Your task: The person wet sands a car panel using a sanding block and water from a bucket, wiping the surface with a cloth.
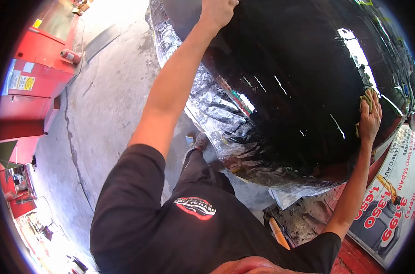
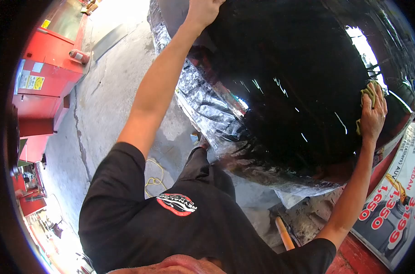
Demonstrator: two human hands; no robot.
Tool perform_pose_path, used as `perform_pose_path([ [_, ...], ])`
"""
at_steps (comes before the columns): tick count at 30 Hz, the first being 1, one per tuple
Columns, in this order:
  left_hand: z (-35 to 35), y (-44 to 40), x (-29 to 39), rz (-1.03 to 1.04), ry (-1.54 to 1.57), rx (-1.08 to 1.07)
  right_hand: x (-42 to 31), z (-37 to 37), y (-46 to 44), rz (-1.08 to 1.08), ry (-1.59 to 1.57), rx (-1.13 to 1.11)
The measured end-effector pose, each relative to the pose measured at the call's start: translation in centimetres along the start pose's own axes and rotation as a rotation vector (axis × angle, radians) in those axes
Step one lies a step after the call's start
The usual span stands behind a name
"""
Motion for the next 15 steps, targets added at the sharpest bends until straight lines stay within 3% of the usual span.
perform_pose_path([
  [4,-4.6,4.1,5.6,0.057,0.036,0.001,0.5,0.4,-0.1,-0.033,0.018,0.018],
  [7,-5.9,5.7,5.7,0.014,0.079,-0.109,0.0,0.2,0.0,-0.003,0.023,0.013],
  [10,-1.8,0.0,3.2,0.221,0.101,-0.082,0.3,-0.1,0.1,0.055,-0.020,-0.004],
  [12,8.8,-4.5,-2.8,-0.008,0.176,-0.406,0.9,0.3,-0.1,0.066,-0.021,-0.014],
  [15,8.7,-8.9,-1.4,0.228,0.331,-0.176,0.4,0.1,-0.1,0.057,0.004,-0.016],
])
Point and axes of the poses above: each hand's wrist, its own y-axis away from the middle knuckle, its own z-axis out of the palm, x = y × z, the point moved 10 cm from there along -y, towards the middle knuckle, and after that the axes turned 12 degrees about z, right-handed, at the moved point
